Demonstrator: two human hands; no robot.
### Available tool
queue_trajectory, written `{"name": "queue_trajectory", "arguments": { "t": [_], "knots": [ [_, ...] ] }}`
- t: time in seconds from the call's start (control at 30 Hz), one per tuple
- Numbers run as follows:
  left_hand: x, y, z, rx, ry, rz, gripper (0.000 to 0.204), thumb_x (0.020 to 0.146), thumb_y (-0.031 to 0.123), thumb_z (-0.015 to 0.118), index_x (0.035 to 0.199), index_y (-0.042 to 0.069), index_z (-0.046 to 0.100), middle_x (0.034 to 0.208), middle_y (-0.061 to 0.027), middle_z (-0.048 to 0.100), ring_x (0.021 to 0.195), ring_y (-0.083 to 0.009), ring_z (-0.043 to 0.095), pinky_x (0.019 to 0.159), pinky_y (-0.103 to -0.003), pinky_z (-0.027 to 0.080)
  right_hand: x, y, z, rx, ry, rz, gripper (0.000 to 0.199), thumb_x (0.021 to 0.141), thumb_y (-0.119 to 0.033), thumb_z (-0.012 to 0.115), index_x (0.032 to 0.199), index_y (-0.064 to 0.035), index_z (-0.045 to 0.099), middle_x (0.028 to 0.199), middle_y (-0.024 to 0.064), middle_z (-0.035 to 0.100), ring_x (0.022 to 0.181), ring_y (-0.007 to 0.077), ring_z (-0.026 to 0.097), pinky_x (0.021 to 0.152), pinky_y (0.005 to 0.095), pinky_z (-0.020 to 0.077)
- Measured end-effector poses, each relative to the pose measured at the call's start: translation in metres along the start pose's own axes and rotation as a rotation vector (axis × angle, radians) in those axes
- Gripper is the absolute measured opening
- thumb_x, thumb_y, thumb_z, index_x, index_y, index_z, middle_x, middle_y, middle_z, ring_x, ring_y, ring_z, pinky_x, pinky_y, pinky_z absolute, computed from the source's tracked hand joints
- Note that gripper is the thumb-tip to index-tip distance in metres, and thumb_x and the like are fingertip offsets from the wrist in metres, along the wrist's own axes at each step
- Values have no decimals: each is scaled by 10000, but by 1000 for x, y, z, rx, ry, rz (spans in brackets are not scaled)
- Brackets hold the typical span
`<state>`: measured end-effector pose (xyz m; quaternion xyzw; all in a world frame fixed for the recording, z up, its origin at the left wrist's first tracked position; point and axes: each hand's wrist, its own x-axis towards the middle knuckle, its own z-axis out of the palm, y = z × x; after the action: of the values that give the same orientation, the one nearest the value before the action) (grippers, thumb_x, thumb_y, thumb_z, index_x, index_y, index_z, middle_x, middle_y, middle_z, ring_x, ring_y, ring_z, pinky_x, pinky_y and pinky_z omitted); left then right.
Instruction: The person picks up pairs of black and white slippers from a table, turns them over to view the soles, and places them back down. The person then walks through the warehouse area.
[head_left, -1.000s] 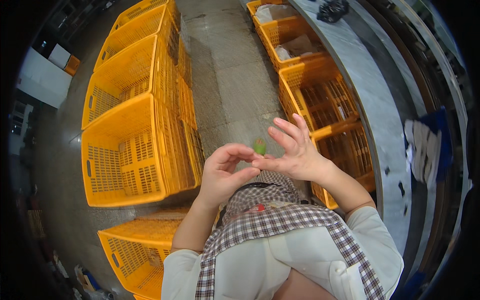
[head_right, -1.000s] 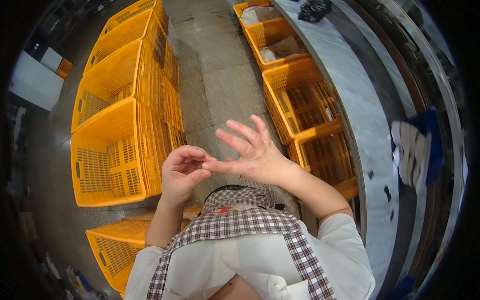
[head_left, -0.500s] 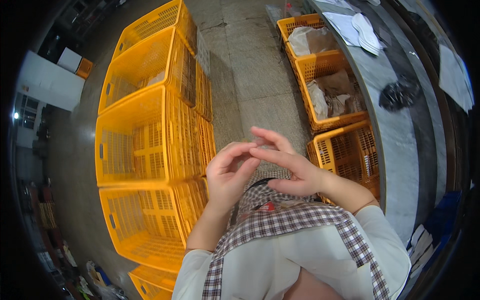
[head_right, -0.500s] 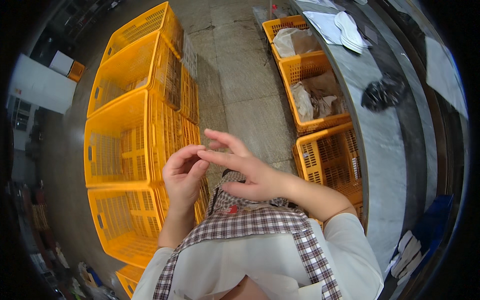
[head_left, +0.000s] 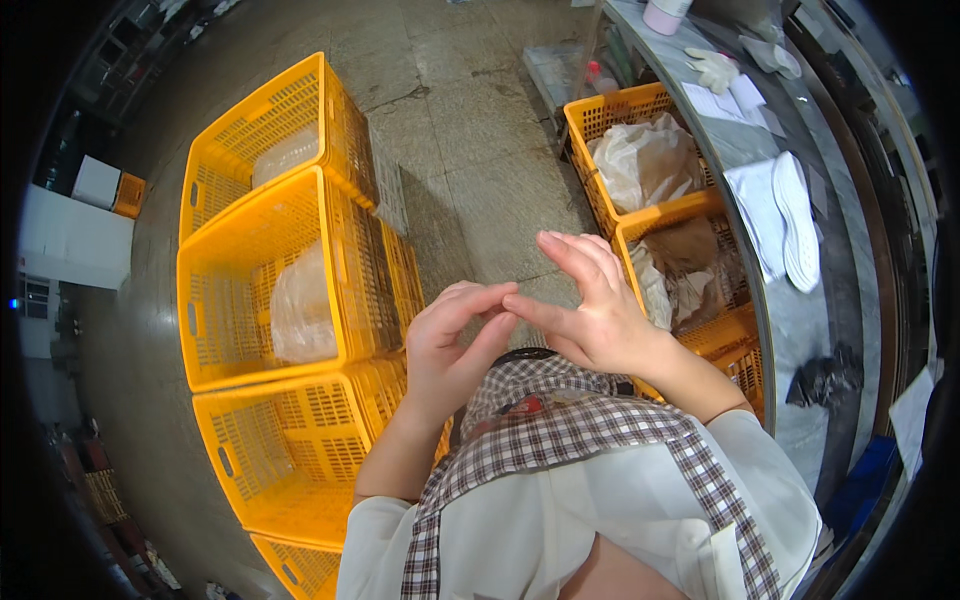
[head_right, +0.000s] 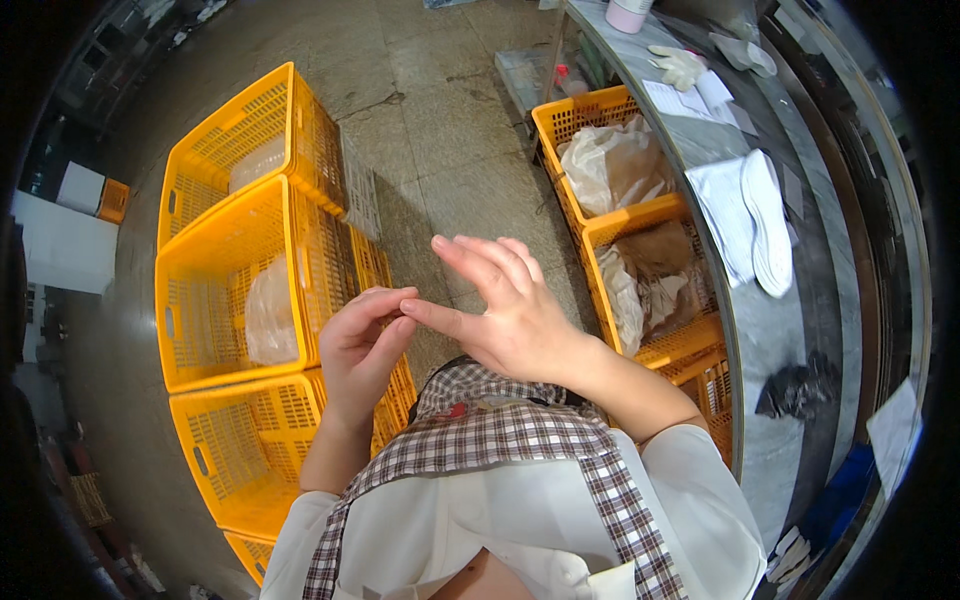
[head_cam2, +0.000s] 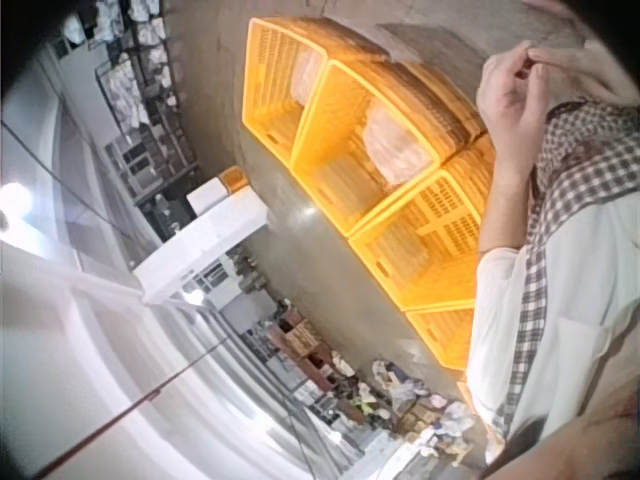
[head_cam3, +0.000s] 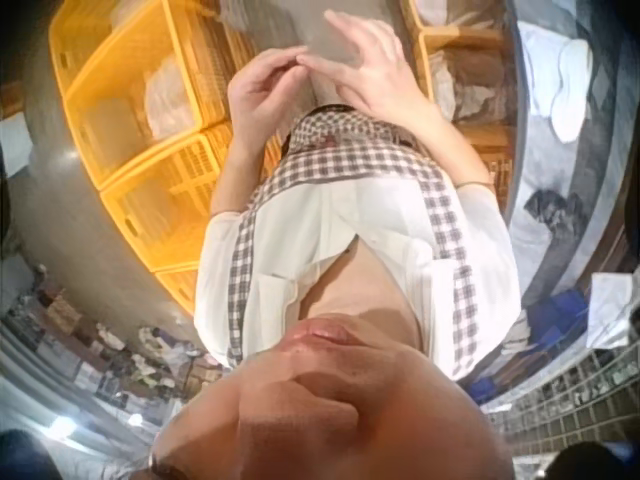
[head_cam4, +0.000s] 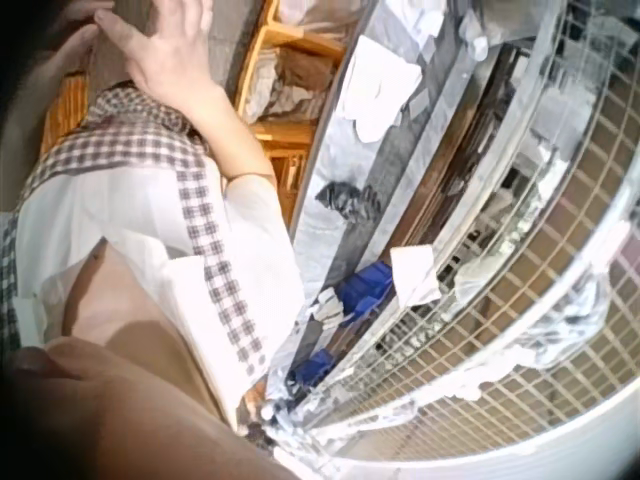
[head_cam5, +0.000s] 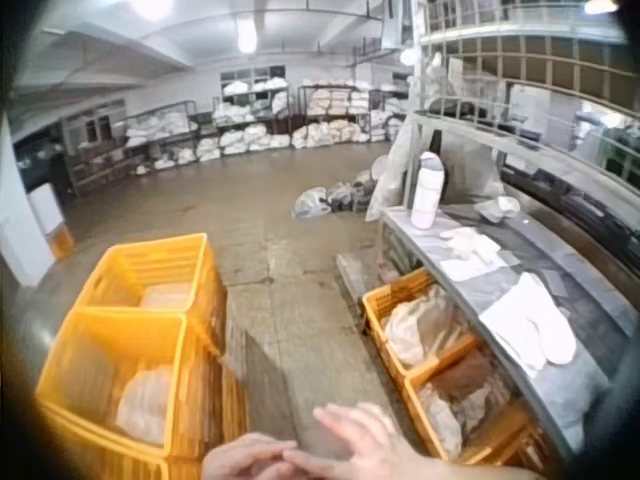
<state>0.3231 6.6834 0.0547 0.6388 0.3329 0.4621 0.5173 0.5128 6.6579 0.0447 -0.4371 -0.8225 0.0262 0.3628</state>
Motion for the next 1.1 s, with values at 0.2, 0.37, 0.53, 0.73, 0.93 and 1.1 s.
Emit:
{"name": "queue_trajectory", "arguments": {
  "t": [0.2,0.37,0.53,0.73,0.93,1.1],
  "knots": [
    [159,-69,-31,25,65,-86,204,774,-10,649,977,-17,638,836,-55,635,743,-110,584,674,-225,466,102,142,54,-145,-32,14,486,675,-160,685,1111,-370,632,1344,81,412,1184,288,406,951,551,305],
    [310,-86,-67,41,31,-265,180,806,-44,600,986,-43,595,888,-52,634,807,-97,600,718,-204,483,214,260,79,-177,15,-61,370,778,-279,609,1124,-411,607,1334,37,439,1235,249,328,988,530,246],
    [434,-111,-105,21,95,-334,164,804,-52,559,964,-55,598,866,-77,643,761,-110,608,698,-227,499,315,352,105,-122,-43,-123,382,803,-293,590,1156,-437,571,1380,30,392,1255,234,301,996,524,232],
    [575,-177,-167,-133,118,-375,133,817,-45,553,925,-57,630,828,-64,652,745,-93,622,678,-206,502,428,455,160,-71,-190,-85,475,729,-232,688,1158,-408,585,1378,86,355,1241,308,335,981,557,280],
    [728,-233,-254,-218,4,-375,178,836,-3,604,1009,-42,620,905,-68,653,809,-106,616,720,-219,500,558,540,213,17,-250,28,606,681,-157,689,1225,-381,544,1395,124,340,1220,350,377,976,559,293],
    [850,-252,-300,-226,-102,-484,139,786,17,685,902,-37,631,845,-71,652,756,-123,608,700,-250,510,644,606,242,22,-216,30,720,644,-138,695,1300,-341,480,1392,181,330,1239,382,354,977,517,306]
  ]
}}
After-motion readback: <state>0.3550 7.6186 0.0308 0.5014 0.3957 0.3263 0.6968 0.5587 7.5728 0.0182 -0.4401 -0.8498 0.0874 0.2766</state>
